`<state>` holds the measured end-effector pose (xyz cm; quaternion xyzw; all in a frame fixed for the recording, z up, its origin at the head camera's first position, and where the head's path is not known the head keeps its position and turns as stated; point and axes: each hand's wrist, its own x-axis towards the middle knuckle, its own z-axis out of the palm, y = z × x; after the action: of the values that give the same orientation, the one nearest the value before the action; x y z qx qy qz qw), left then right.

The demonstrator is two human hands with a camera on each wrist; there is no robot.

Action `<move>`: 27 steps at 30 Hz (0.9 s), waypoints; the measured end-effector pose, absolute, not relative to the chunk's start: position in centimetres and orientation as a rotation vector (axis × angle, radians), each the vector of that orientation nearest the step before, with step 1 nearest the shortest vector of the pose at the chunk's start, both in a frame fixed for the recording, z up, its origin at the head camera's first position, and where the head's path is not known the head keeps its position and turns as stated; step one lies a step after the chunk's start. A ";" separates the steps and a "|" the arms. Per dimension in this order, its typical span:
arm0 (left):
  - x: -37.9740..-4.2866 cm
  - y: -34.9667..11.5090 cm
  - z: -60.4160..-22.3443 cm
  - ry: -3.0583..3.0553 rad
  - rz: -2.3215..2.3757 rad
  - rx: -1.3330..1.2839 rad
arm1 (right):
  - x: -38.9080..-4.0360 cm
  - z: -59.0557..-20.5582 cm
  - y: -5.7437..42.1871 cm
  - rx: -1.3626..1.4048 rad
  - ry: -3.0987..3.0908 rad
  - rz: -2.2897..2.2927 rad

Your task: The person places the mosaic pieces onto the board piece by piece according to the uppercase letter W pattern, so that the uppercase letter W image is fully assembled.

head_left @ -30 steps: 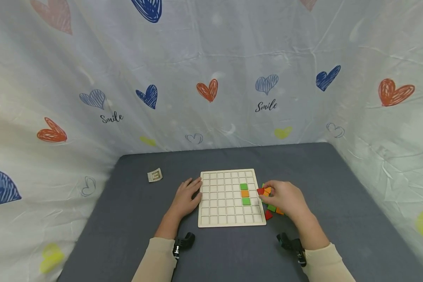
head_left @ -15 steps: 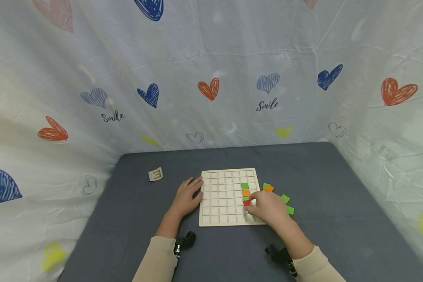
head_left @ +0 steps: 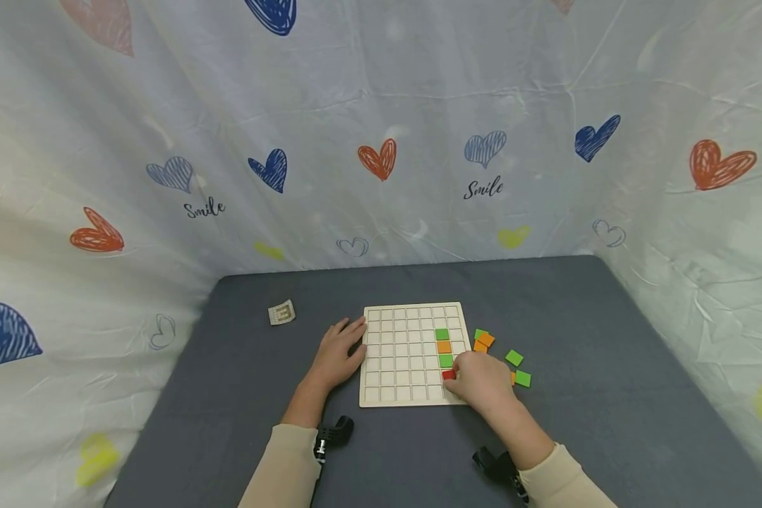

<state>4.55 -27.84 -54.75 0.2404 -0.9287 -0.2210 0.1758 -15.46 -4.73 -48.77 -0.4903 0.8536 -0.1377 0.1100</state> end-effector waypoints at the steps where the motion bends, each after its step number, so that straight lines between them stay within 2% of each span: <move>1: 4.5 -27.8 -54.7 -2.631 -0.625 0.681 | -15.5 -48.8 -4.7 -1.438 2.509 -0.398; 20: 4.4 -28.0 -54.9 -2.638 -0.594 0.683 | -16.1 -48.9 -4.9 -1.352 2.508 -0.425; 27: 4.5 -28.0 -54.9 -2.638 -0.603 0.686 | -18.1 -47.9 -4.1 -1.275 2.524 -0.503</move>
<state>4.45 -27.97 -54.87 0.2419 -0.9305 -0.2127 0.1742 -18.08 -4.15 -47.95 -0.4398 0.8709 -0.1735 0.1342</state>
